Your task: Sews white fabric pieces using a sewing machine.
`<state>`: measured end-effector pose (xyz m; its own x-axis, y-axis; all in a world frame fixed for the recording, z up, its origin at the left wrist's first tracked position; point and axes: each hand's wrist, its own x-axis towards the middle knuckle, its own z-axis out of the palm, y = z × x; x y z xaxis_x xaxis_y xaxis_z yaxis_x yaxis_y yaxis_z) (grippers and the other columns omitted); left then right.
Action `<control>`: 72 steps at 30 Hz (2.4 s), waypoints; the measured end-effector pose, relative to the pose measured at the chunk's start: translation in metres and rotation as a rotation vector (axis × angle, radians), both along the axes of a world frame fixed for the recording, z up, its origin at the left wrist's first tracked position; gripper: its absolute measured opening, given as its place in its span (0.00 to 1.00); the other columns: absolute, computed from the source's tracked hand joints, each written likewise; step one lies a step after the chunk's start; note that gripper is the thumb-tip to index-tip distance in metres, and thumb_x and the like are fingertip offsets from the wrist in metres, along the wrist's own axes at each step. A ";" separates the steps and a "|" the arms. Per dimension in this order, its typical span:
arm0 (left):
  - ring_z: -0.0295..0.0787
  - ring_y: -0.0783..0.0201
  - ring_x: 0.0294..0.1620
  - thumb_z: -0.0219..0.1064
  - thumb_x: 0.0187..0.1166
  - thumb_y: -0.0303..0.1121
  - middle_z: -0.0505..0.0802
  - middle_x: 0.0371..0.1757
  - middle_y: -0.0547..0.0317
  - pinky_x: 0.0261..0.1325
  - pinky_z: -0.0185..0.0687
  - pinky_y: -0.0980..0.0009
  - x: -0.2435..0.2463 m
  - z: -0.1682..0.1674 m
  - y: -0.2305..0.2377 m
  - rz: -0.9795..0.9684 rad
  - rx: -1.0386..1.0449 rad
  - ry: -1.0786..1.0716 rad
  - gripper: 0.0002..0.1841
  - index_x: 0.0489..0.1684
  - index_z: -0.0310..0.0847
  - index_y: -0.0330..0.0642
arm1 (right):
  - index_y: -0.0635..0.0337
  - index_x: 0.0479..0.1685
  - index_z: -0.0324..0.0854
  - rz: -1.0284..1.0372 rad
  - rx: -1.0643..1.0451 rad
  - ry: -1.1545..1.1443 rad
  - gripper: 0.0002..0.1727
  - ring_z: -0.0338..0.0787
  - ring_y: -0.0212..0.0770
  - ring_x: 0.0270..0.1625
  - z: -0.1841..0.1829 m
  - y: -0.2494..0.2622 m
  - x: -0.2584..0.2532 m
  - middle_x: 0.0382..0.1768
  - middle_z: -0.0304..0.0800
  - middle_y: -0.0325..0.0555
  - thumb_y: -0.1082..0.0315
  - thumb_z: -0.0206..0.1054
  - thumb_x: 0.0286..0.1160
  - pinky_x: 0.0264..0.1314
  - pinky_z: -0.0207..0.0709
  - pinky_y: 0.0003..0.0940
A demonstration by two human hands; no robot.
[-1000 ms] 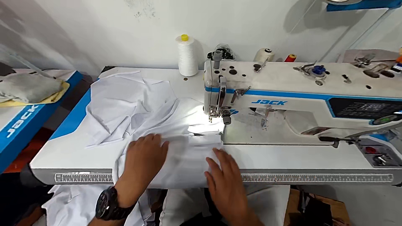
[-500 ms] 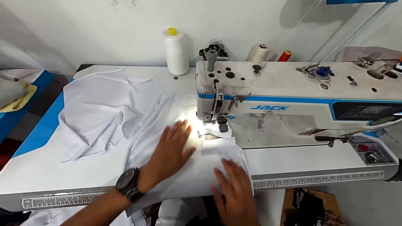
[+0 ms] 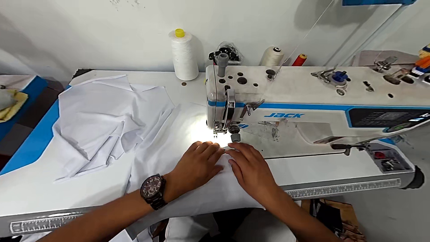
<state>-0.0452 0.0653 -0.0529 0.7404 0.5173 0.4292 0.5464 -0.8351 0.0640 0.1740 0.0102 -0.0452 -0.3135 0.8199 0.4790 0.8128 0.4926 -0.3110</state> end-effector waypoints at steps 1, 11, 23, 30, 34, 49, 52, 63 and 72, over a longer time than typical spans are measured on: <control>0.87 0.53 0.67 0.57 0.83 0.56 0.91 0.64 0.53 0.69 0.80 0.54 0.000 -0.004 -0.003 0.020 -0.009 -0.012 0.28 0.64 0.87 0.44 | 0.53 0.58 0.89 -0.002 0.007 -0.006 0.15 0.85 0.47 0.71 -0.001 0.006 0.004 0.64 0.89 0.43 0.61 0.60 0.85 0.72 0.80 0.47; 0.54 0.48 0.94 0.42 0.69 0.83 0.67 0.92 0.53 0.86 0.46 0.27 -0.056 -0.011 -0.012 0.180 -0.181 0.149 0.56 0.90 0.65 0.47 | 0.50 0.75 0.82 -0.043 0.006 -0.179 0.26 0.68 0.52 0.88 -0.020 -0.019 0.007 0.84 0.74 0.46 0.48 0.56 0.88 0.87 0.62 0.60; 0.47 0.50 0.96 0.34 0.83 0.71 0.63 0.94 0.53 0.89 0.36 0.29 -0.039 -0.008 0.046 0.330 -0.289 0.173 0.47 0.92 0.59 0.44 | 0.53 0.74 0.84 -0.271 -0.037 -0.032 0.32 0.76 0.59 0.83 -0.049 -0.083 -0.029 0.78 0.81 0.55 0.42 0.50 0.88 0.84 0.67 0.61; 0.49 0.51 0.96 0.36 0.86 0.69 0.60 0.95 0.57 0.89 0.47 0.32 -0.047 -0.013 -0.052 0.038 -0.207 0.156 0.39 0.92 0.61 0.60 | 0.44 0.76 0.81 -0.254 -0.043 -0.122 0.31 0.72 0.59 0.86 -0.046 -0.101 0.030 0.80 0.79 0.51 0.38 0.48 0.88 0.85 0.56 0.71; 0.43 0.55 0.97 0.32 0.87 0.68 0.56 0.97 0.61 0.93 0.41 0.37 -0.064 -0.013 -0.061 -0.057 -0.254 0.191 0.37 0.94 0.57 0.65 | 0.46 0.58 0.91 -0.136 -0.033 -0.043 0.22 0.82 0.53 0.77 -0.021 -0.065 0.052 0.70 0.87 0.46 0.47 0.55 0.88 0.78 0.73 0.62; 0.87 0.54 0.48 0.69 0.76 0.50 0.90 0.40 0.56 0.50 0.82 0.56 -0.007 0.000 0.051 0.086 -0.321 -0.081 0.19 0.43 0.90 0.42 | 0.62 0.27 0.89 0.211 -0.319 -0.105 0.26 0.91 0.52 0.30 0.001 0.100 0.023 0.21 0.88 0.51 0.44 0.73 0.72 0.33 0.81 0.55; 0.85 0.58 0.48 0.68 0.76 0.47 0.89 0.39 0.59 0.51 0.81 0.59 -0.010 0.003 0.052 0.032 -0.344 -0.102 0.15 0.40 0.89 0.44 | 0.62 0.30 0.91 0.229 -0.353 -0.067 0.20 0.92 0.49 0.30 0.011 0.093 0.024 0.23 0.90 0.50 0.51 0.74 0.72 0.32 0.82 0.52; 0.83 0.63 0.42 0.58 0.73 0.35 0.89 0.39 0.63 0.39 0.74 0.67 -0.019 0.009 0.044 -0.308 -0.130 0.002 0.11 0.27 0.87 0.47 | 0.50 0.43 0.95 0.565 -0.226 -0.098 0.14 0.91 0.36 0.50 0.014 0.087 0.040 0.44 0.93 0.40 0.67 0.63 0.66 0.53 0.84 0.36; 0.82 0.64 0.43 0.60 0.82 0.42 0.87 0.40 0.63 0.40 0.76 0.69 -0.016 0.002 0.044 -0.306 -0.181 -0.004 0.13 0.33 0.88 0.47 | 0.44 0.54 0.93 0.608 -0.104 -0.182 0.16 0.87 0.38 0.49 0.004 0.081 0.036 0.44 0.90 0.38 0.56 0.62 0.77 0.49 0.78 0.37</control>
<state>-0.0616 0.1096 -0.0504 0.8712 0.3400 0.3541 0.2722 -0.9348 0.2280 0.2095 0.0913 -0.0415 -0.8057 0.5096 0.3019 0.4423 0.8566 -0.2657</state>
